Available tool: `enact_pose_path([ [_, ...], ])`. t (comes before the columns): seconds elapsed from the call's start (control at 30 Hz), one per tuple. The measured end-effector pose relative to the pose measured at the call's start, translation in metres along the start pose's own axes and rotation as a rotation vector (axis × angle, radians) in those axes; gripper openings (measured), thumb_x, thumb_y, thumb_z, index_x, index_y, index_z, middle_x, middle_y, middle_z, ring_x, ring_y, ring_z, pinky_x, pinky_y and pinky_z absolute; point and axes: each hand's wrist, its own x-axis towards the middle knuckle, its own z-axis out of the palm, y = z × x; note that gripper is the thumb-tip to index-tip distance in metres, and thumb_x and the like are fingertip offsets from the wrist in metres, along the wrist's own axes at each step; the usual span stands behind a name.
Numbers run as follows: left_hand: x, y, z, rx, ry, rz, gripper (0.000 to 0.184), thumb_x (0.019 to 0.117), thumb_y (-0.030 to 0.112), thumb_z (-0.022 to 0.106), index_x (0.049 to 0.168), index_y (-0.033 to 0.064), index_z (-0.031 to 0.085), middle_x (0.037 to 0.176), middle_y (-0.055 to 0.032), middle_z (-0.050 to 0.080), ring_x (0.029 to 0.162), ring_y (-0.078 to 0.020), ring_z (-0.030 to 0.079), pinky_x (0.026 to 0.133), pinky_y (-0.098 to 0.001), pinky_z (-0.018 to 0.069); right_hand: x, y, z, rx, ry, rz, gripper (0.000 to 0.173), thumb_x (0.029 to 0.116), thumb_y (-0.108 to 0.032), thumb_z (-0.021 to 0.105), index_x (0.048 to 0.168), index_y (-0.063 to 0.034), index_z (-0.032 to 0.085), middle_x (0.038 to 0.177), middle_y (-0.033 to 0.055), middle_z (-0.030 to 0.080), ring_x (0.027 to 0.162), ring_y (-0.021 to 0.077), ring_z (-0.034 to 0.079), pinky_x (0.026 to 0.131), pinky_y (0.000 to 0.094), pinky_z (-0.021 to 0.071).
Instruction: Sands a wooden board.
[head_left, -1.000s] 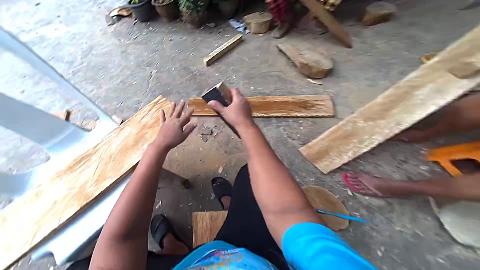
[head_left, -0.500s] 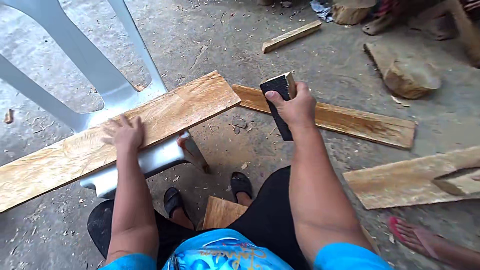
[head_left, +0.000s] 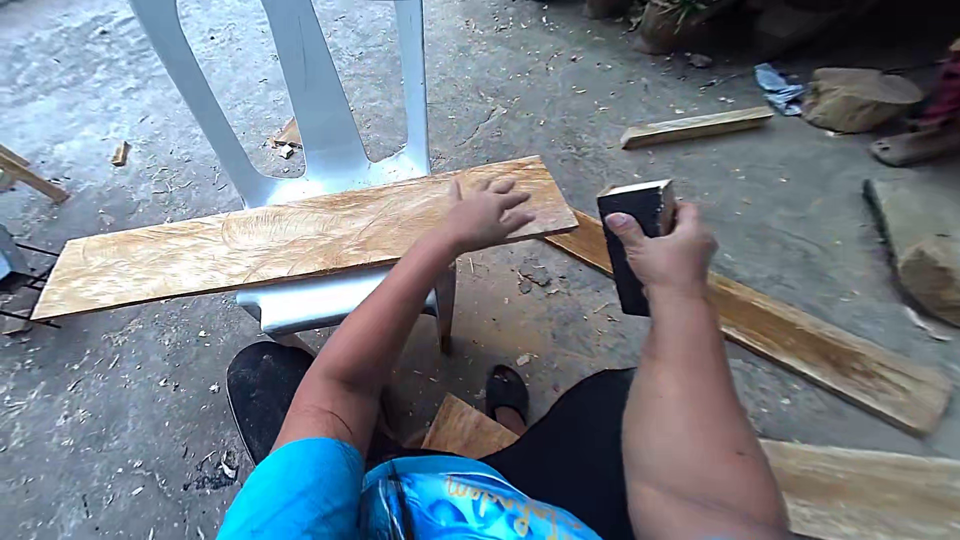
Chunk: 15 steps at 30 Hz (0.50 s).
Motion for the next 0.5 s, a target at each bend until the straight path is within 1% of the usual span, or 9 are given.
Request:
enact_pose_path([
  [0.1,-0.046,-0.066,-0.048,0.081,0.200,-0.176,0.046,0.1092,0.037,0.043,0.148,0.0150,0.055,0.158,-0.0115,0.045,0.151,-0.0373,0.031,0.114,-0.0789,0.0040,-0.004,-0.009,0.008,0.015,-0.026,-0.104,0.088,0.0878,-0.055,0.076,0.142,0.0081,0.047,0.126,0.0380,0.061,0.119,0.0532,0.060,0.101,0.0693,0.0440],
  [0.17,-0.090,-0.117,-0.076,0.105,0.304,-0.370,0.044,0.1107,0.033,0.037,0.146,0.0129,0.056,0.153,-0.0127,0.051,0.147,-0.0375,0.038,0.114,-0.0780,0.0085,-0.007,-0.013,0.014,0.006,-0.041,-0.204,0.090,0.0853,-0.059,0.076,0.140,0.0078,0.050,0.124,0.0370,0.062,0.117,0.0529,0.062,0.100,0.0696,0.0451],
  [0.27,-0.169,-0.184,-0.105,0.109,0.479,-0.741,0.044,0.1111,0.029,0.034,0.137,0.0049,0.061,0.135,-0.0262,0.061,0.133,-0.0469,0.051,0.109,-0.0759,0.0258,-0.010,-0.023,0.024,-0.057,-0.058,-0.369,0.091,0.0833,-0.064,0.075,0.139,0.0060,0.054,0.127,0.0361,0.062,0.119,0.0540,0.060,0.101,0.0725,0.0424],
  [0.3,-0.194,-0.201,-0.109,0.102,0.535,-0.863,0.045,0.1107,0.029,0.034,0.135,0.0032,0.061,0.133,-0.0290,0.061,0.132,-0.0490,0.051,0.108,-0.0765,0.0270,-0.011,-0.029,0.028,-0.090,-0.063,-0.408,0.093,0.0821,-0.067,0.074,0.139,0.0046,0.055,0.127,0.0357,0.062,0.120,0.0546,0.059,0.101,0.0739,0.0409],
  [0.33,-0.216,-0.214,-0.110,0.108,0.577,-0.974,0.046,0.1106,0.030,0.033,0.135,0.0025,0.060,0.135,-0.0306,0.059,0.134,-0.0503,0.049,0.107,-0.0775,0.0255,-0.011,-0.034,0.033,-0.120,-0.066,-0.448,0.096,0.0805,-0.071,0.072,0.139,0.0034,0.056,0.127,0.0350,0.062,0.120,0.0550,0.059,0.101,0.0749,0.0393],
  [0.37,-0.234,-0.226,-0.109,0.121,0.605,-1.069,0.049,0.1107,0.033,0.033,0.140,0.0026,0.057,0.142,-0.0312,0.054,0.139,-0.0508,0.043,0.108,-0.0789,0.0213,-0.011,-0.040,0.038,-0.143,-0.068,-0.494,0.098,0.0799,-0.074,0.070,0.140,0.0031,0.056,0.126,0.0350,0.063,0.119,0.0555,0.059,0.101,0.0755,0.0386],
  [0.43,-0.259,-0.243,-0.101,0.131,0.601,-1.209,0.061,0.1102,0.044,0.031,0.153,0.0020,0.042,0.160,-0.0310,0.031,0.151,-0.0522,0.020,0.111,-0.0822,0.0084,-0.010,-0.053,0.050,-0.200,-0.085,-0.580,0.097,0.0819,-0.074,0.068,0.141,0.0021,0.056,0.125,0.0349,0.063,0.119,0.0557,0.059,0.101,0.0750,0.0380],
  [0.47,-0.265,-0.250,-0.095,0.143,0.577,-1.266,0.067,0.1092,0.049,0.027,0.157,0.0032,0.034,0.165,-0.0293,0.020,0.153,-0.0512,0.011,0.112,-0.0819,0.0037,-0.009,-0.060,0.057,-0.229,-0.103,-0.611,0.095,0.0833,-0.071,0.069,0.143,0.0012,0.056,0.126,0.0348,0.063,0.120,0.0555,0.059,0.101,0.0748,0.0375],
  [0.5,-0.267,-0.255,-0.088,0.170,0.549,-1.311,0.071,0.1080,0.053,0.025,0.159,0.0046,0.030,0.167,-0.0270,0.014,0.154,-0.0489,0.007,0.113,-0.0807,0.0011,-0.009,-0.067,0.064,-0.263,-0.128,-0.634,0.091,0.0847,-0.067,0.071,0.144,0.0006,0.055,0.127,0.0348,0.063,0.121,0.0554,0.058,0.102,0.0748,0.0365],
])
